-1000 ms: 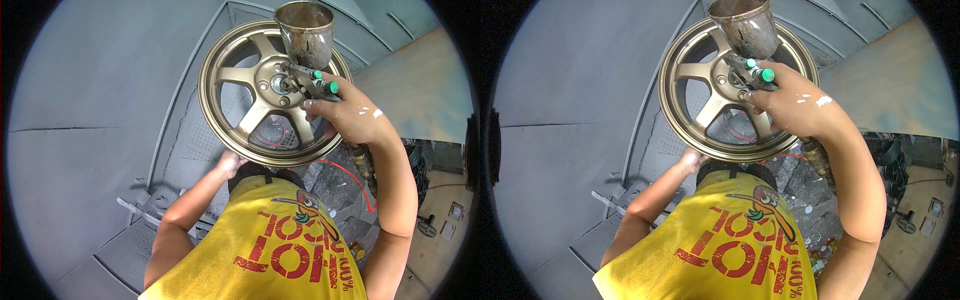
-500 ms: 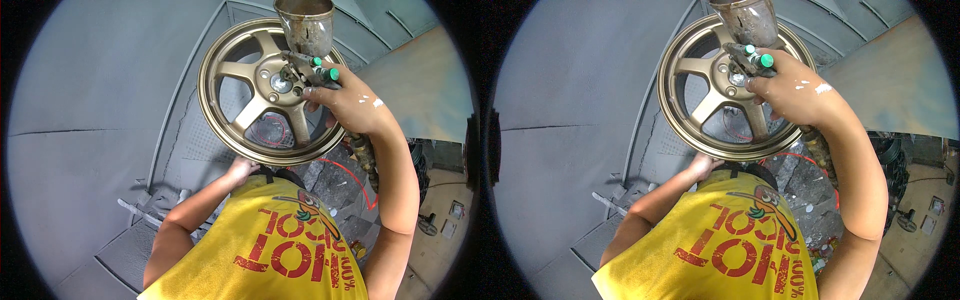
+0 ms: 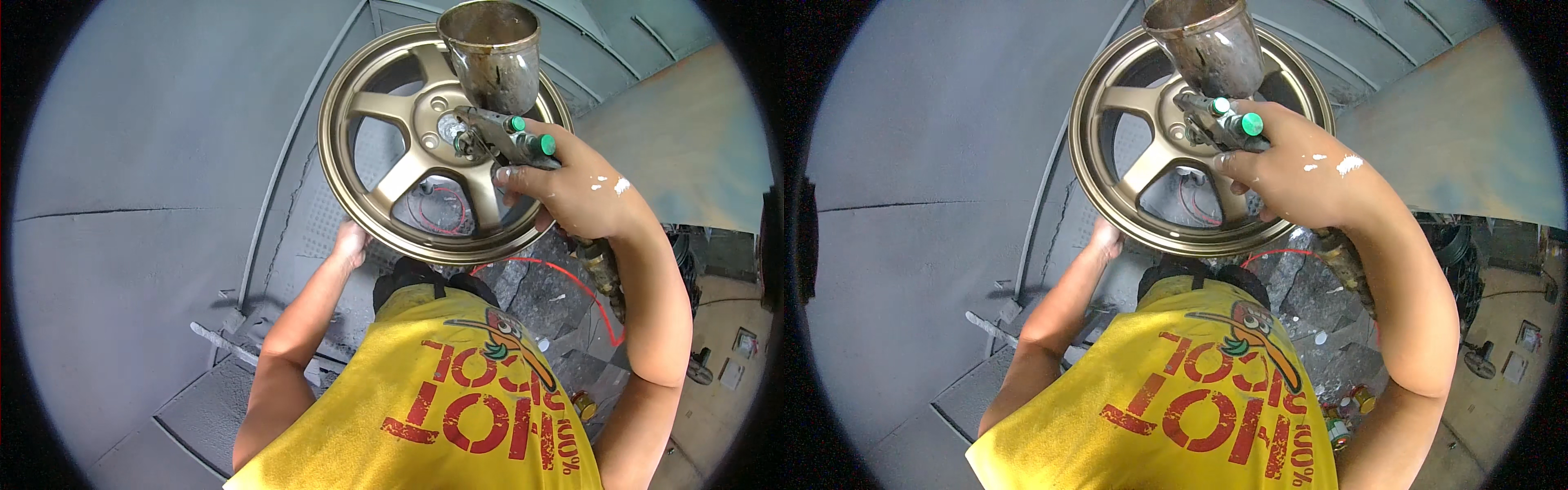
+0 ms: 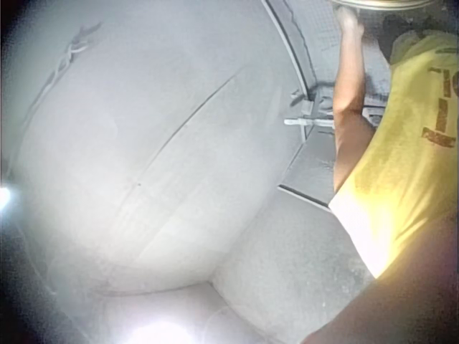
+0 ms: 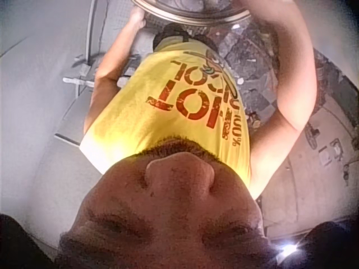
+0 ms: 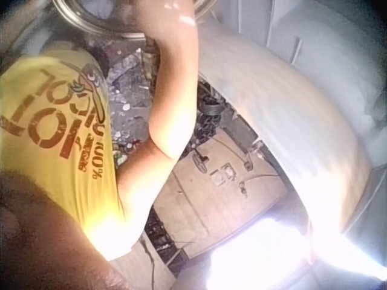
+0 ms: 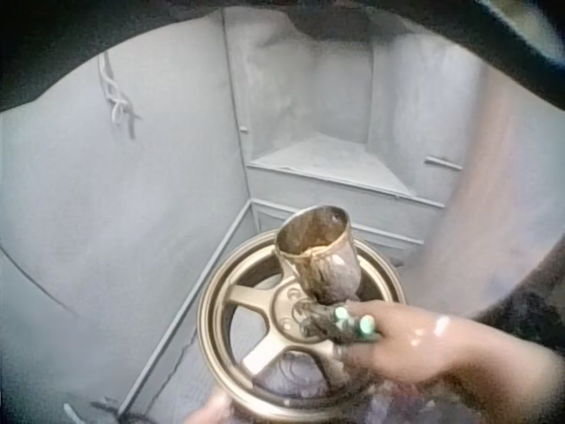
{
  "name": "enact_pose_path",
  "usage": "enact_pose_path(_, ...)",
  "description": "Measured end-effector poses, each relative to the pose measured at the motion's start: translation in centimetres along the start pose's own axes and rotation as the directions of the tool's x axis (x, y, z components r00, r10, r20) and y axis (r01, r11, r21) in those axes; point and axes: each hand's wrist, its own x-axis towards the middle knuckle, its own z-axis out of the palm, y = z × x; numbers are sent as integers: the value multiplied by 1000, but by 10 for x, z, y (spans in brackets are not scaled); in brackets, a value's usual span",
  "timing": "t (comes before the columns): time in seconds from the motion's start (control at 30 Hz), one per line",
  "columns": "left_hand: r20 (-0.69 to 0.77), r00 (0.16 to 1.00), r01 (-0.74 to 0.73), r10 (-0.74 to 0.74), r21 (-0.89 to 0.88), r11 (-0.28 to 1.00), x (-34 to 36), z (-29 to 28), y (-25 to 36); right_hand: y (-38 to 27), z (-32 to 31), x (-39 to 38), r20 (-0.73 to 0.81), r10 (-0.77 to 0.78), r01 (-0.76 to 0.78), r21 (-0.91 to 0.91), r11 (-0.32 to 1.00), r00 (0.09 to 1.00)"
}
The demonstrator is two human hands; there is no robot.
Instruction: The person places a car rim on a stand, pours liquid through a filter into a spray gun, and uses the spray gun to apply paint to the center and spokes of the rim.
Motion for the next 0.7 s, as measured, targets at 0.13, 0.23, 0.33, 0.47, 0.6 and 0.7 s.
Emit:
enact_pose_path(0.13,91,984,151,-153,21,988,-25,24,-4,12,1,4,-19,-20,20,8,1000,1000)
enact_pose_path(0.23,175,960,238,-221,-81,968,-52,54,-26,12,2,1,-25,38,-38,8,999,999)
enact_pose_path(0.33,307,896,312,-322,82,946,-58,49,-56,4,4,-2,7,43,-43,5,999,999)
enact_pose_path(0.47,433,805,294,-406,303,906,-63,41,-71,10,4,-1,-11,48,-48,-36,998,999)
enact_pose_path(0.6,433,793,379,-429,201,903,-63,41,-64,21,3,1,-30,39,-39,3,999,999)
enact_pose_path(0.7,407,828,380,-385,97,920,-63,36,-57,6,3,-3,-33,91,-92,-33,995,995)
